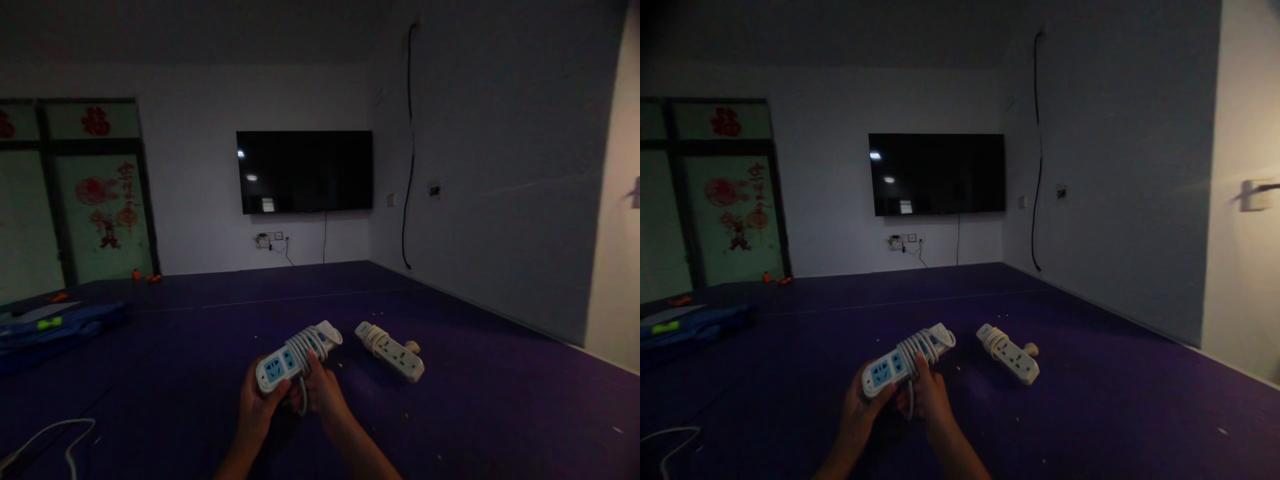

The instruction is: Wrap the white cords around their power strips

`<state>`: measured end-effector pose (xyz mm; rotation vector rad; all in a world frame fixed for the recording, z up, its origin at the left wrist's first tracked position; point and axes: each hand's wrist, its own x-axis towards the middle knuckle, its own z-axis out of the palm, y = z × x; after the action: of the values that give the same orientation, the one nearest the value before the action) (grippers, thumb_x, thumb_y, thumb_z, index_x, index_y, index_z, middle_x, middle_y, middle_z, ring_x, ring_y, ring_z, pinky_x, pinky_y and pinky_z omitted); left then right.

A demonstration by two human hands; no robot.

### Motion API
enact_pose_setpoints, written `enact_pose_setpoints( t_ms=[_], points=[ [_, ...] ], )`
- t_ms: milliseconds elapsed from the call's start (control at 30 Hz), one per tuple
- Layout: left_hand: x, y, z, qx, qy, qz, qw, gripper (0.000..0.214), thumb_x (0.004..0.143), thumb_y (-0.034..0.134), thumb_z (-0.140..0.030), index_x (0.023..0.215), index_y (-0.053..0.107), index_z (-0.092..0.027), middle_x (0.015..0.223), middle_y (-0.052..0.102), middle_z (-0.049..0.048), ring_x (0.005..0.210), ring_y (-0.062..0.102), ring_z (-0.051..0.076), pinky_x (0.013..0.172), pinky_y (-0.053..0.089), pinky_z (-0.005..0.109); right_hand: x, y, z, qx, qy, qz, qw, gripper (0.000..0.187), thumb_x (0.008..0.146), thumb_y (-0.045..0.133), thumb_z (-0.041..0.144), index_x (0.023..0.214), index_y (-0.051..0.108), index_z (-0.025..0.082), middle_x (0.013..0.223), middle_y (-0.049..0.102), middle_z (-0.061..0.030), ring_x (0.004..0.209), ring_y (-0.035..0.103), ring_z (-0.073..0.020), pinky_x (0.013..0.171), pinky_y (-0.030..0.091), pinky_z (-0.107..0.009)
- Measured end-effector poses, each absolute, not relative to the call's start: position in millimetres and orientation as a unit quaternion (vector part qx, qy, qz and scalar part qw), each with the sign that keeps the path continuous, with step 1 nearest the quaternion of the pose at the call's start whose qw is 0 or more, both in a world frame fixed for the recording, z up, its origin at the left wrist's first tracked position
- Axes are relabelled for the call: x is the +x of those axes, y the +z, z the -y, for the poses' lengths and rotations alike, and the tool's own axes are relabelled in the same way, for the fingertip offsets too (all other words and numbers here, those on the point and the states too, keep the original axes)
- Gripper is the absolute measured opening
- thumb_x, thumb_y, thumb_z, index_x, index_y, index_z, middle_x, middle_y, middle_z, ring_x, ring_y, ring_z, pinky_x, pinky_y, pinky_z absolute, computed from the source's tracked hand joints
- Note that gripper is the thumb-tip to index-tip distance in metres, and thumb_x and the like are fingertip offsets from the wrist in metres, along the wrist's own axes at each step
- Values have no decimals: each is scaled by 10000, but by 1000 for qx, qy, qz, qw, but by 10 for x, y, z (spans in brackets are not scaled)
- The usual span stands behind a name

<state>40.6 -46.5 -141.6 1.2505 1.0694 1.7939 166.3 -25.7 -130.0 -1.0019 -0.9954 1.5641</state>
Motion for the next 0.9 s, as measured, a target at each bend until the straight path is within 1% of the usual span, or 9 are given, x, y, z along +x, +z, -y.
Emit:
enact_pose_setpoints(
  t_ms=[67,200,367,467,633,767,900],
  points=[
    [397,-1415,464,498,689,-411,330,533,560,742,-334,1009,504,-174,973,659,75,879,634,224,770,494,303,1664,-1284,279,-422,638,401,504,624,713,407,713,617,556,115,450,573,-59,376,549,-123,390,439,-208],
    [361,-1400,467,516,678,-415,318,532,560,738,-335,1008,499,-176,972,655,71,878,633,224,770,495,301,1661,-1284,288,-435,614,425,503,649,700,390,735,575,546,118,414,559,-64,346,535,-129,351,398,-196],
    [358,-1296,531,514,675,-428,311,537,534,756,-314,997,521,-175,952,664,67,859,637,227,752,497,288,1651,-1367,238,-422,587,469,507,688,711,340,748,493,534,125,316,478,-34,271,456,-106,314,336,-187],
    [374,-1238,579,519,674,-433,298,536,527,769,-294,998,541,-176,947,668,75,847,638,233,746,497,286,1653,-1396,220,-422,570,486,510,702,723,301,751,471,527,136,289,433,-14,261,426,-98,307,313,-185],
    [358,-1268,593,544,671,-448,230,534,534,768,-302,1016,571,-188,986,657,89,887,622,254,795,484,321,1659,-1373,216,-437,547,496,515,700,680,325,779,468,522,141,274,373,22,241,358,-74,288,267,-181],
    [322,-1326,562,580,656,-453,170,494,548,759,-297,1007,602,-202,1002,656,91,920,605,262,842,461,343,1646,-1371,214,-438,539,488,529,714,650,321,803,448,498,142,282,372,22,239,325,-57,280,224,-175],
    [290,-1383,533,599,649,-446,147,461,534,769,-291,972,646,-217,1009,666,94,940,600,276,880,438,348,1657,-1358,243,-427,554,471,538,675,681,345,772,458,473,147,322,433,4,251,320,-47,285,205,-169]
  ],
)
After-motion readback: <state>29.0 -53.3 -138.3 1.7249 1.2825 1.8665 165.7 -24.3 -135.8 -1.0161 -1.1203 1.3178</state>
